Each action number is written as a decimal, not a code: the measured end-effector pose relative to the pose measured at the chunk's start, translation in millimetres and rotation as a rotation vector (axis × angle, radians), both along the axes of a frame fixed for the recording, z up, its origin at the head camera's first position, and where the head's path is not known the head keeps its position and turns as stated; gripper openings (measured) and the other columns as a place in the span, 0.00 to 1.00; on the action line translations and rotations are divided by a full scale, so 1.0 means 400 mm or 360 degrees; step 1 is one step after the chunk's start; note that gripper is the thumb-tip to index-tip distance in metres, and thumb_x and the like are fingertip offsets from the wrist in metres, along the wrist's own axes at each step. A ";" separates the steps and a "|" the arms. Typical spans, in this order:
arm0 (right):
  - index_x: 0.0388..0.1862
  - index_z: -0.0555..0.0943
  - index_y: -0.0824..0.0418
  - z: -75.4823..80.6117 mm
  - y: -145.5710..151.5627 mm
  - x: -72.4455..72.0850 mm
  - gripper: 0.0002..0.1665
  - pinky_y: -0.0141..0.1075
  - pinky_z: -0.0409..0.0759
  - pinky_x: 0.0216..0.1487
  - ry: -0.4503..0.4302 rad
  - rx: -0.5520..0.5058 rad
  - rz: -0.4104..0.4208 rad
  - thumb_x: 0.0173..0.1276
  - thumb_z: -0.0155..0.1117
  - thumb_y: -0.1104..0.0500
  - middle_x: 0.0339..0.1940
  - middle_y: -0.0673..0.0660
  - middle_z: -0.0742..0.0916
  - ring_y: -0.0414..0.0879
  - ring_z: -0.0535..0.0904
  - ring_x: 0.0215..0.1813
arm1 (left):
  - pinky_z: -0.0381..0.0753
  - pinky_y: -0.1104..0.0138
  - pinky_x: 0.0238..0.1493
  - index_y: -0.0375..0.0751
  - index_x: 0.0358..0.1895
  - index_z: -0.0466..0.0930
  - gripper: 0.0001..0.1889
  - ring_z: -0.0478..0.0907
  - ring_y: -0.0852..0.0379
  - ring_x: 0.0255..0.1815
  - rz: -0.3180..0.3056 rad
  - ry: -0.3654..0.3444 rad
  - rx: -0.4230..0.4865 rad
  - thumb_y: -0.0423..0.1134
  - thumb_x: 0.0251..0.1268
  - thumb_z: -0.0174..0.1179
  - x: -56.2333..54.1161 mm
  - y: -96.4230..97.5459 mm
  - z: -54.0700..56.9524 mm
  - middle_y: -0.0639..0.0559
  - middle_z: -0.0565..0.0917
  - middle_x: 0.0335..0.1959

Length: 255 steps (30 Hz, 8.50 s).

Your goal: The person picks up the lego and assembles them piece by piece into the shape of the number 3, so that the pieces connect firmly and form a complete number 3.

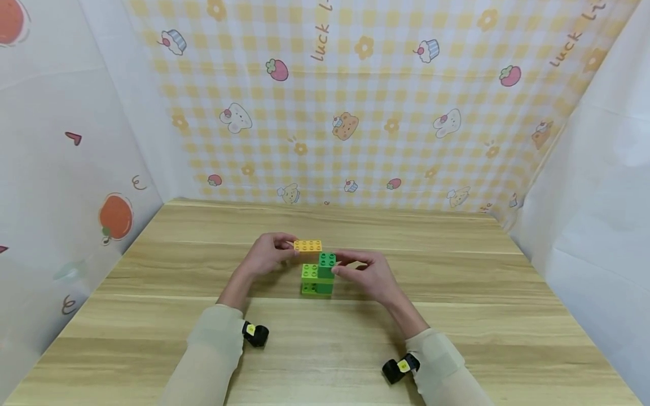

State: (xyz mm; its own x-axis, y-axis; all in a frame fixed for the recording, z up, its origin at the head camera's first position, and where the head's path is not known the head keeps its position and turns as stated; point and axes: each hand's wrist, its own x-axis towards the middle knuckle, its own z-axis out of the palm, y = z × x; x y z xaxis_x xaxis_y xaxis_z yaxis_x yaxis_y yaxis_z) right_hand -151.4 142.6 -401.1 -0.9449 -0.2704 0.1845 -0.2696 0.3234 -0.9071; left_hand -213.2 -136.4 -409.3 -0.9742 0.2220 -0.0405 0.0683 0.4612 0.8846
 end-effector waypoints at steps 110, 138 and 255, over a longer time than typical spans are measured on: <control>0.58 0.90 0.51 0.005 -0.002 0.001 0.20 0.36 0.81 0.44 -0.0040 -0.0010 0.0010 0.68 0.77 0.52 0.51 0.52 0.93 0.47 0.86 0.53 | 0.84 0.57 0.54 0.33 0.58 0.83 0.19 0.84 0.57 0.42 -0.0361 -0.0064 0.0384 0.34 0.65 0.73 0.046 -0.003 0.096 0.55 0.87 0.38; 0.68 0.84 0.52 0.006 -0.009 0.001 0.28 0.35 0.82 0.43 0.0026 -0.0026 0.0033 0.69 0.76 0.56 0.54 0.56 0.93 0.51 0.85 0.55 | 0.84 0.62 0.46 0.35 0.51 0.83 0.16 0.82 0.56 0.38 -0.0500 -0.0101 0.0399 0.31 0.61 0.75 0.054 -0.003 0.108 0.54 0.86 0.35; 0.61 0.89 0.55 0.000 0.014 -0.003 0.25 0.42 0.86 0.53 -0.0038 0.0253 0.0201 0.66 0.79 0.52 0.55 0.54 0.92 0.50 0.86 0.58 | 0.79 0.61 0.50 0.36 0.48 0.82 0.19 0.80 0.53 0.43 -0.0680 -0.0041 -0.0078 0.35 0.55 0.77 0.065 0.008 0.068 0.45 0.84 0.42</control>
